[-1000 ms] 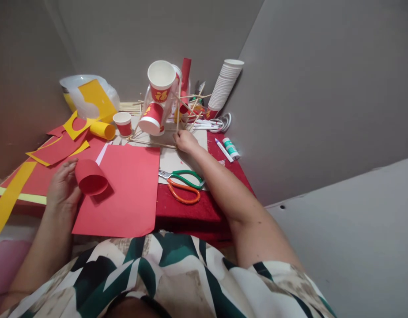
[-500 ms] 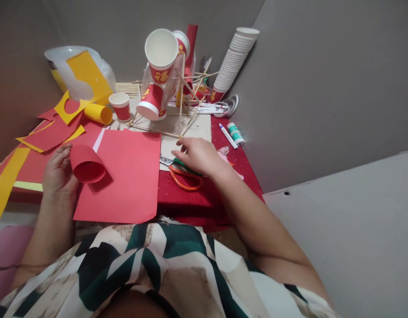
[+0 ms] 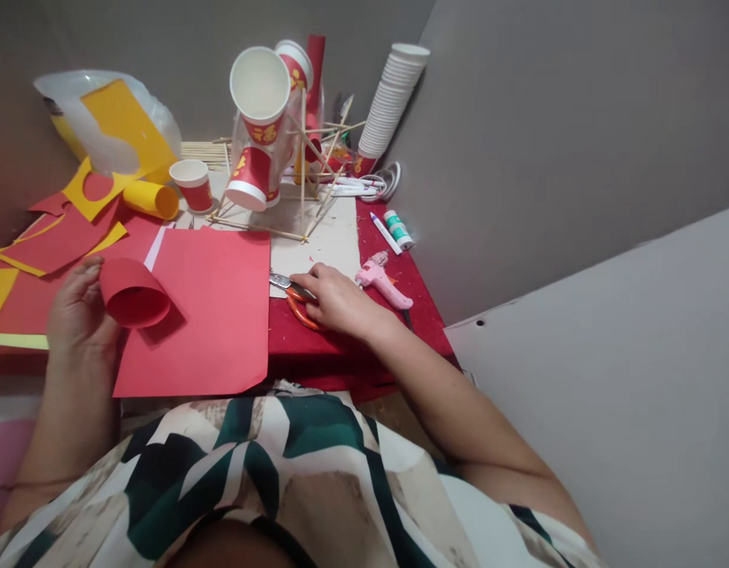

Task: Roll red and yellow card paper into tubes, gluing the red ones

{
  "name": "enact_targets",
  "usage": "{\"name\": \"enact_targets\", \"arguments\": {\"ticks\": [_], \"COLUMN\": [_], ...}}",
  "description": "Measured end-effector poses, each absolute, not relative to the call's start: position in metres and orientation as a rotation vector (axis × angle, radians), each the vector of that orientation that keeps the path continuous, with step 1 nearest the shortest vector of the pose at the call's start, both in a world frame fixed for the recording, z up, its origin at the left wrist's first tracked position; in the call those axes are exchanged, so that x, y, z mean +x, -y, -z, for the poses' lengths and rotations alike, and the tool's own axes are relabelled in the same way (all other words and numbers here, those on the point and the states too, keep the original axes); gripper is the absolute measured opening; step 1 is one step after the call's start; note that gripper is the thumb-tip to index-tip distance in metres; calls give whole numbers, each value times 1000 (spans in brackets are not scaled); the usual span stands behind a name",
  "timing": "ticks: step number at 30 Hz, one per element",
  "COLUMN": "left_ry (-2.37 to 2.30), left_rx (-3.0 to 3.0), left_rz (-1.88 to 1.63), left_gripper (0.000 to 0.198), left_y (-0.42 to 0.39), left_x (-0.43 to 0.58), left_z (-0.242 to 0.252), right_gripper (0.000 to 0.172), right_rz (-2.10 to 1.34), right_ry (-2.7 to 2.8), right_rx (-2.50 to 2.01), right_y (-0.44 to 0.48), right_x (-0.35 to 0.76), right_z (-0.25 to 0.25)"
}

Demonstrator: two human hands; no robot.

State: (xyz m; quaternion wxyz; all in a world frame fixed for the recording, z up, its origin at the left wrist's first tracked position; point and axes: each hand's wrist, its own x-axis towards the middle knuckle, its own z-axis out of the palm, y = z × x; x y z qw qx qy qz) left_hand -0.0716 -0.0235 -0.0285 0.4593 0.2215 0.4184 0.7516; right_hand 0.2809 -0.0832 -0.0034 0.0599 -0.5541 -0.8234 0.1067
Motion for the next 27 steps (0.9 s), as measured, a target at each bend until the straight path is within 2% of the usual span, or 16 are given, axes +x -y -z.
{"name": "enact_targets", "arguments": {"ticks": [6,13,17,20,24,27], "left_ry": [-1041,-1051,-1046,-1046,-1038,-1028], "left_rx": [554,540,547,542,535,518], "left_rz": [-1856,-1843,-1850,-1842,-1837,-1846], "left_gripper": [19,18,18,18,19,18], "left_y": [24,23,24,26,26,26], "left_x": [-71,-70,-70,-70,-69,-67], "left_z": [27,25,26,26,25,24], "right_gripper": [49,48,45,51,45,40], "right_rz": [-325,-421,-610,-842,-807,-892], "right_ry": [2415,2337,1985,1612,1147,1034], "right_rx": [-1631,-1551,-1608,-1594,-1488,-1378], "right_y": [85,111,125,127,114,97], "right_x": [294,334,345,349,352,360], "right_z": [-8,-44,-60,-64,-57,-49]}}
